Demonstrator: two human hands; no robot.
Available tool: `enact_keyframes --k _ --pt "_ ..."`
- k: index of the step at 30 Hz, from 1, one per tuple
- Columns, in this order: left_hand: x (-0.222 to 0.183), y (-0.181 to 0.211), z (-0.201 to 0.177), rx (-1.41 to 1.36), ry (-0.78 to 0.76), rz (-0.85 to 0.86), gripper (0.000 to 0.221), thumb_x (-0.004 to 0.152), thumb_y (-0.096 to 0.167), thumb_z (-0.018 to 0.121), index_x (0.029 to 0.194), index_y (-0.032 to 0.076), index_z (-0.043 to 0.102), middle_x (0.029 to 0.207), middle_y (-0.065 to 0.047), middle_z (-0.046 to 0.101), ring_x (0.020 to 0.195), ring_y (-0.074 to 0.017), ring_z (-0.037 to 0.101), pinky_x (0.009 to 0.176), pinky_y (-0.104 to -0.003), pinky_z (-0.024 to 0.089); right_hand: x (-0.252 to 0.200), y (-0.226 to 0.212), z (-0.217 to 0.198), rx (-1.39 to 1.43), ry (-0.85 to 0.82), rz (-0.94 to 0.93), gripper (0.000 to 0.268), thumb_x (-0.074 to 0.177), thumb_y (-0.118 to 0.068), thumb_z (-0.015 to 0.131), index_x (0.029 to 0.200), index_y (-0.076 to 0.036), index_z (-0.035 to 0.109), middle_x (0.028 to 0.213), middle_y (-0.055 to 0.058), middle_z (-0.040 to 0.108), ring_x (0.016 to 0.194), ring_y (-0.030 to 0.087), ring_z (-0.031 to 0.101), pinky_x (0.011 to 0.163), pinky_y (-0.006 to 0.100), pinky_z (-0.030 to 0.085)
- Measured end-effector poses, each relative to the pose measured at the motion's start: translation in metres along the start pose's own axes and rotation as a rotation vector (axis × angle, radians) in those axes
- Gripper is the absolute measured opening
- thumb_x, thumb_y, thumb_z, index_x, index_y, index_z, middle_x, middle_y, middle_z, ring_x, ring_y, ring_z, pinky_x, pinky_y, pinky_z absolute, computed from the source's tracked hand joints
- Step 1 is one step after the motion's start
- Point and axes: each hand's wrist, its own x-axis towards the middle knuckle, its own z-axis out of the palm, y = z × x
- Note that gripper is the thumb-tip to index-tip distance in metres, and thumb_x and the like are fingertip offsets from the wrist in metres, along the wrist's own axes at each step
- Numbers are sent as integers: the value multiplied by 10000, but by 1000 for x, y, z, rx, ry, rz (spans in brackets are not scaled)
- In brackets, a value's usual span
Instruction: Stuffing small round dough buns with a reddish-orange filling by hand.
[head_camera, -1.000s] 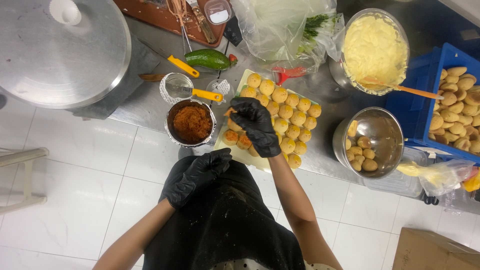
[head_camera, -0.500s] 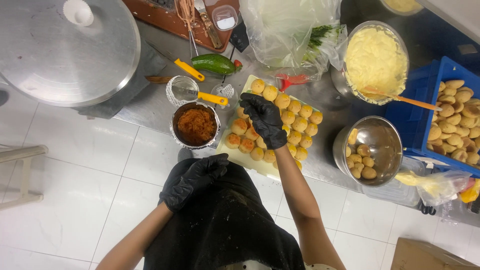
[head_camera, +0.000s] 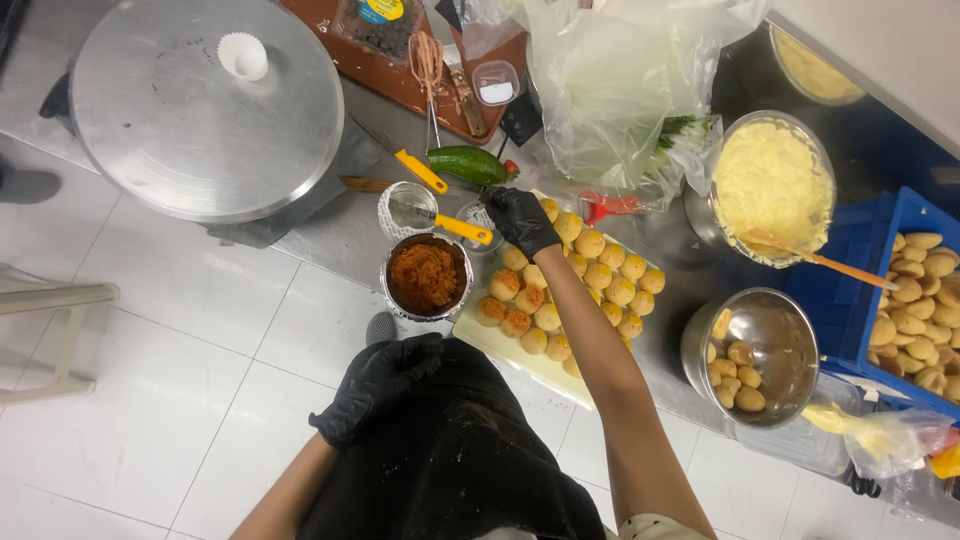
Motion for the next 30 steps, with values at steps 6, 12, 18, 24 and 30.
enact_keyframes --k 6,12,18,24,30 --pt "23 -70 19 -350 -140 -252 436 931 107 689 1365 83 644 1291 -98 758 1179 -166 697 1023 -300 533 25 29 38 429 -137 297 176 995 -65 659 1123 2 760 997 242 712 778 501 524 645 437 419" --pt "33 -95 23 -227 -156 -180 490 939 96 651 1422 99 570 1372 -55 685 1250 -145 650 1043 -287 506 3 17 27 56 83 -160 46 969 -41 687 993 -3 693 1040 200 743 946 348 721 758 394 554" --pt "51 -98 32 -44 -253 -89 438 975 118 589 1413 104 588 1356 -72 694 1268 -168 636 1072 -305 472 -78 -27 -23 123 253 4 225 967 -72 678 1181 -41 739 1072 159 760 960 268 745 822 350 575" --pt "69 -62 49 -61 -431 -212 412 979 122 589 1388 123 635 1321 -57 708 1225 -151 631 1061 -291 457 -183 -32 -56 565 552 196 319 980 -21 671 1298 -43 682 1214 40 741 1090 122 698 964 287 578" --pt "75 -18 62 59 -527 -128 425 933 166 637 1357 148 654 1190 -48 774 1096 -143 704 983 -309 528 -256 -12 -55 722 750 358 346 943 10 664 1282 -56 683 1230 19 730 1077 108 697 958 276 579"
